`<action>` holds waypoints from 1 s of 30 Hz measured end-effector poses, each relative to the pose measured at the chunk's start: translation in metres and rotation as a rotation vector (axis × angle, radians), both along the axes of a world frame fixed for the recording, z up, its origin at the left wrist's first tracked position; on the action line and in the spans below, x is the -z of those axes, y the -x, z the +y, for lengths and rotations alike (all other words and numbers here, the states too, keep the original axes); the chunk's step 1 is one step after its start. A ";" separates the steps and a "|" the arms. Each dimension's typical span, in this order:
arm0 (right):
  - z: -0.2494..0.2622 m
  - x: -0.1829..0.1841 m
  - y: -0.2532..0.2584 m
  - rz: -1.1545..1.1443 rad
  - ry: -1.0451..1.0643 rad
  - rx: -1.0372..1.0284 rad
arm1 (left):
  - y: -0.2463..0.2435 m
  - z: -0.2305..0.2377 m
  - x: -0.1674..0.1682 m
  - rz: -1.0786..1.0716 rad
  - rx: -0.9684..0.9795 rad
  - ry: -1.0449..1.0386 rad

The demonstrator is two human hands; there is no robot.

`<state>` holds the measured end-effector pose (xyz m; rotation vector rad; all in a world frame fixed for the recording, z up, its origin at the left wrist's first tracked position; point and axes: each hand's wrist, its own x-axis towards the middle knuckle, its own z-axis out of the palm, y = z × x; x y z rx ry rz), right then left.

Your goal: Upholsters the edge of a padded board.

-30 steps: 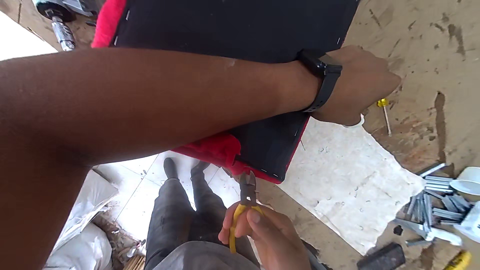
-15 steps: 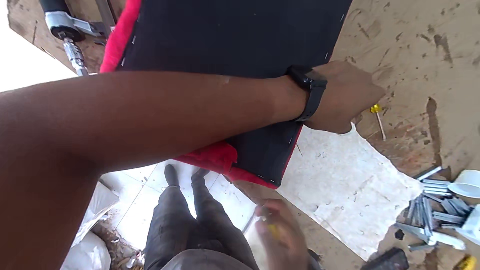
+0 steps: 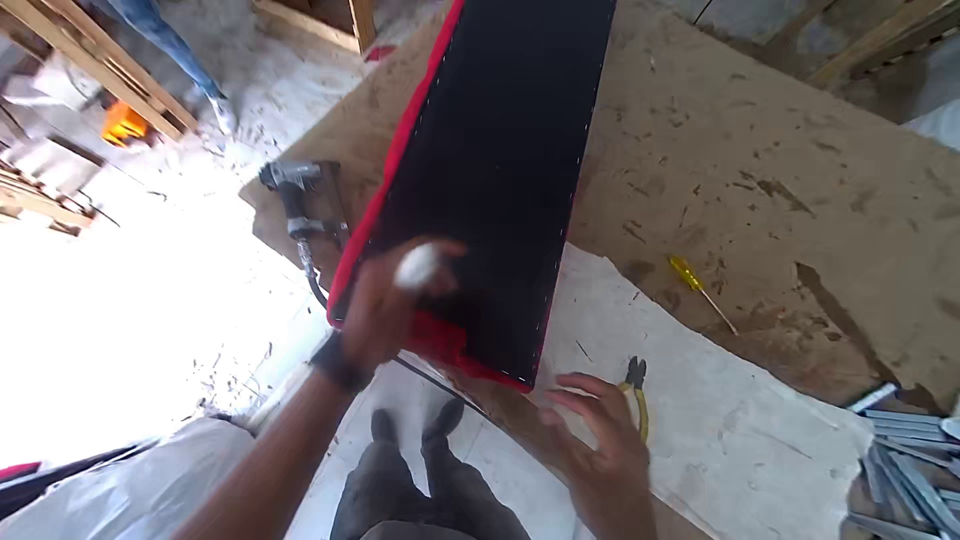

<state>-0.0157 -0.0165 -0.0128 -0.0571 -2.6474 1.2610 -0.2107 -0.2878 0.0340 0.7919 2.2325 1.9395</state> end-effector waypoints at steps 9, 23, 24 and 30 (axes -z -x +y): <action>-0.051 0.009 0.071 0.015 -0.353 -0.309 | -0.101 -0.061 0.042 -0.013 -0.192 0.088; -0.031 0.003 0.108 -0.063 -0.537 -0.610 | -0.041 -0.001 0.046 0.175 -0.301 0.253; -0.028 0.000 0.111 -0.080 -0.499 -0.634 | -0.045 0.010 0.046 0.211 -0.268 0.273; -0.009 -0.004 0.116 -0.054 -0.409 -0.700 | -0.034 0.068 0.038 0.166 -0.181 0.616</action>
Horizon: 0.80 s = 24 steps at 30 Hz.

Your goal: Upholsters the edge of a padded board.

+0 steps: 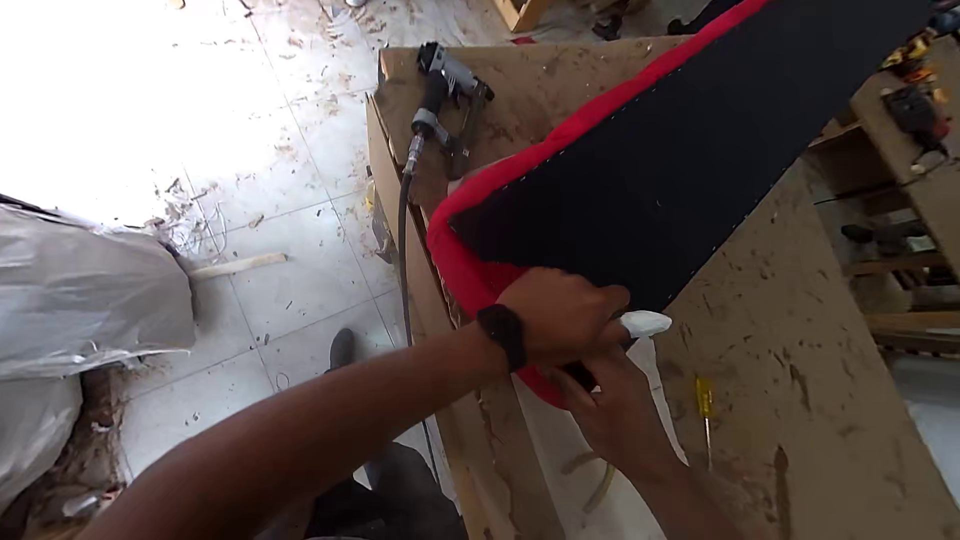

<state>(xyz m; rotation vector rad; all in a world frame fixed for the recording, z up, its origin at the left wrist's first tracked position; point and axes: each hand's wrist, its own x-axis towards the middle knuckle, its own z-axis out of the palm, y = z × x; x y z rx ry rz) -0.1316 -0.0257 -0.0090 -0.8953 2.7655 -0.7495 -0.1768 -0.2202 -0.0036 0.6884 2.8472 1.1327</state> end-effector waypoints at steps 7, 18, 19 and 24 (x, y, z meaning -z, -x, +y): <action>0.001 0.009 0.024 0.207 -0.188 -0.198 | 0.005 0.010 -0.010 -0.113 -0.088 -0.051; 0.003 0.036 0.074 0.158 0.262 -0.554 | 0.014 0.004 0.000 -0.156 -0.193 -0.142; 0.005 0.037 0.073 0.143 0.271 -0.535 | 0.013 0.006 0.001 -0.155 -0.196 -0.160; 0.002 0.036 0.074 0.043 0.352 -0.495 | 0.015 0.005 0.003 -0.156 -0.241 -0.231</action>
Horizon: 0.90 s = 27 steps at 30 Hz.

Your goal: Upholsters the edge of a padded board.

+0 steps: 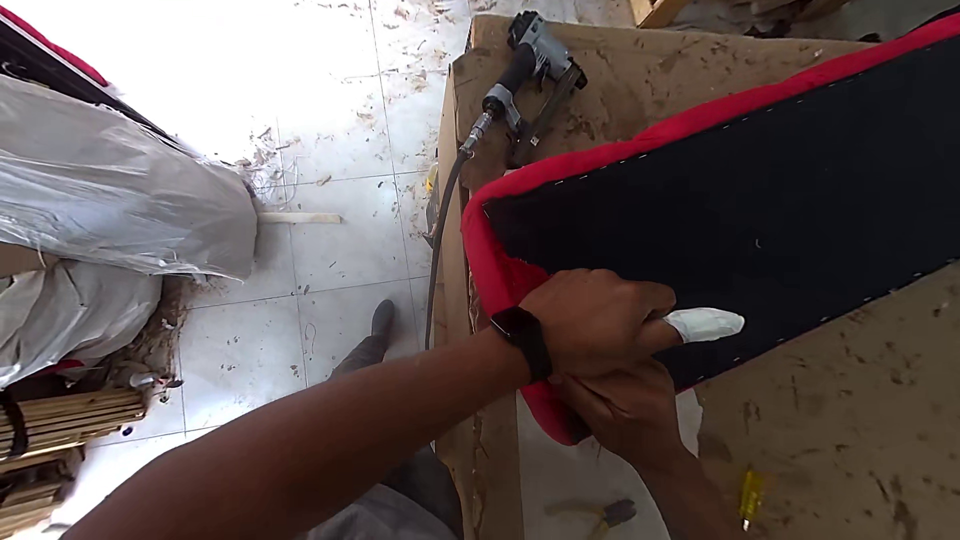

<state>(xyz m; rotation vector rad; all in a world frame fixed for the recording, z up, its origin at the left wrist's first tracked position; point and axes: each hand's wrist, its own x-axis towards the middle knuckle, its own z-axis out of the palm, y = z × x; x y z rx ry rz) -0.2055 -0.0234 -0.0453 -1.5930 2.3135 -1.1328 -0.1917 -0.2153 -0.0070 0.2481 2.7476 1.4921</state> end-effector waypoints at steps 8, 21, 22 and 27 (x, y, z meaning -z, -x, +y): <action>0.003 -0.028 -0.007 0.124 -0.457 -0.048 | 0.003 -0.007 0.000 0.018 -0.040 -0.006; 0.004 0.004 0.016 0.246 -0.045 -0.195 | -0.002 0.003 -0.005 0.032 -0.057 0.071; 0.003 0.006 0.018 0.242 -0.025 -0.200 | -0.003 0.004 -0.004 0.037 -0.062 0.069; -0.008 -0.001 0.020 0.251 -0.003 -0.217 | 0.001 -0.002 0.003 0.054 -0.090 -0.024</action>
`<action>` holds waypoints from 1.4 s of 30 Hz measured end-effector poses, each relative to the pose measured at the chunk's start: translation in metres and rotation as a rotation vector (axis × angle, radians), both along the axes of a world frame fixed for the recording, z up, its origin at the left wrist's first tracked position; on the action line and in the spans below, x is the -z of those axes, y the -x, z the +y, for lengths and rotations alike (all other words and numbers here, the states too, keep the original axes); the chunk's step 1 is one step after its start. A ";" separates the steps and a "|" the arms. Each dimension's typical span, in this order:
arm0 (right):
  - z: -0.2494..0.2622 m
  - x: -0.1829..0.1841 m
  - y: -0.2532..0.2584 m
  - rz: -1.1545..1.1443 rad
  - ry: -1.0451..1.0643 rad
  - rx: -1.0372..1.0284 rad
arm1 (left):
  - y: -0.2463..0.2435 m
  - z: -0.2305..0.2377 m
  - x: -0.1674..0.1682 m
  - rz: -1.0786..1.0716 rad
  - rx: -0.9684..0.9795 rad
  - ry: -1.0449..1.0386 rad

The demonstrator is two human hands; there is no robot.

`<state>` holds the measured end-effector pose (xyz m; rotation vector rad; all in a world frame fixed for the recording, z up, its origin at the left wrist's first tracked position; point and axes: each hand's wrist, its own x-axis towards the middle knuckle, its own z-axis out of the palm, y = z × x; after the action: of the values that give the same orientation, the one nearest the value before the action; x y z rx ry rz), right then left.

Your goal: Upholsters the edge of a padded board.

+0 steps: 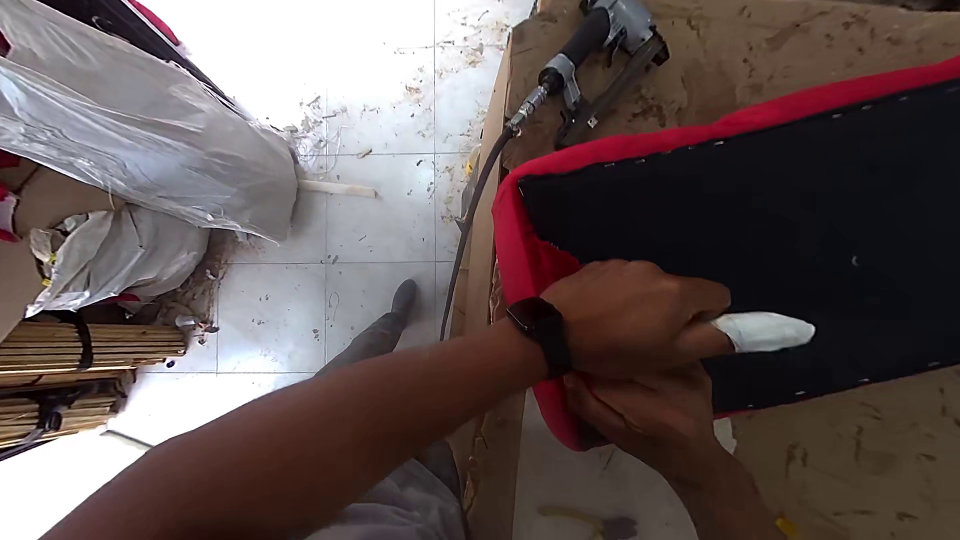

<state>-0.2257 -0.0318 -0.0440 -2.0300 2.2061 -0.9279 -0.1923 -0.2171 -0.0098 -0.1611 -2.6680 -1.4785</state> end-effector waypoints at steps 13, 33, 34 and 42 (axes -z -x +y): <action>0.008 -0.020 0.002 -0.171 -0.230 0.055 | 0.003 -0.012 -0.004 0.012 -0.013 -0.006; -0.017 -0.011 0.035 -0.072 -0.088 -0.245 | 0.000 -0.016 -0.002 0.039 -0.053 -0.012; -0.020 -0.011 0.041 -0.070 -0.077 -0.264 | 0.001 -0.020 -0.002 0.040 -0.064 -0.030; -0.027 -0.009 0.060 -0.037 -0.111 -0.383 | 0.004 -0.030 0.000 0.055 -0.091 -0.120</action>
<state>-0.2858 -0.0590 -0.0345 -2.2448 1.7142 -0.7731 -0.1967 -0.2474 -0.0100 -0.0707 -2.5003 -1.5760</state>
